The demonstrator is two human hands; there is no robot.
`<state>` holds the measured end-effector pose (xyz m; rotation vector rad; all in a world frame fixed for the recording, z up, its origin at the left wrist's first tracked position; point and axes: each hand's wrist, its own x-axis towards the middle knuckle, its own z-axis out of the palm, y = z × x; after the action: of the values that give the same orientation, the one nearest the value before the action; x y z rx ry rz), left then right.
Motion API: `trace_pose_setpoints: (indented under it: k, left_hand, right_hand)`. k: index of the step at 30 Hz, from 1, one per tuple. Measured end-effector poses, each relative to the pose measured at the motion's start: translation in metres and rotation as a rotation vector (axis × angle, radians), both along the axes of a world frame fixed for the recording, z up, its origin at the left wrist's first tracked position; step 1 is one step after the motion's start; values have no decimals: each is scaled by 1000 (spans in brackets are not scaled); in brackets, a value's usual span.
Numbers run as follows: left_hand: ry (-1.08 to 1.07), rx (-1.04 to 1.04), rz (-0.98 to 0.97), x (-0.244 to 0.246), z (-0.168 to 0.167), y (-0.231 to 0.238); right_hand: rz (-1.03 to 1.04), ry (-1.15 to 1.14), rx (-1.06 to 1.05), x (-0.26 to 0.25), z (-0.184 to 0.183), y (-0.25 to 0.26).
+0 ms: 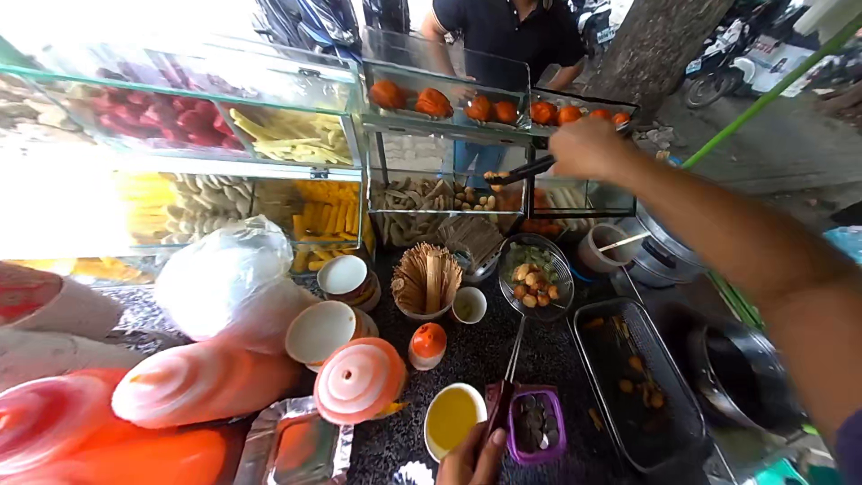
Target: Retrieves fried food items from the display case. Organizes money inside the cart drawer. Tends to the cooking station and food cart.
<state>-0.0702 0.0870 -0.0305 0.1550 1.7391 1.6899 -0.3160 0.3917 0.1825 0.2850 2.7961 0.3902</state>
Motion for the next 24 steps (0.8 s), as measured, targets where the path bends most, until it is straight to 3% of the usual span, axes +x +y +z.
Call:
trace_pose_setpoints:
  k: [4, 10, 15, 20, 24]
  left_hand:
    - [-39, 59, 43, -1, -1, 4]
    - [-73, 138, 79, 3, -4, 7]
    - [-60, 152, 75, 6, -18, 6]
    - [-13, 131, 75, 5, -22, 4]
    - [31, 81, 50, 2, -23, -1]
  right_hand:
    - [108, -100, 7, 62, 45, 36]
    - [101, -319, 72, 107, 18, 42]
    - [120, -254, 42, 115, 45, 48]
    - [145, -25, 121, 77, 60, 27]
    - [170, -52, 168, -10, 8, 2]
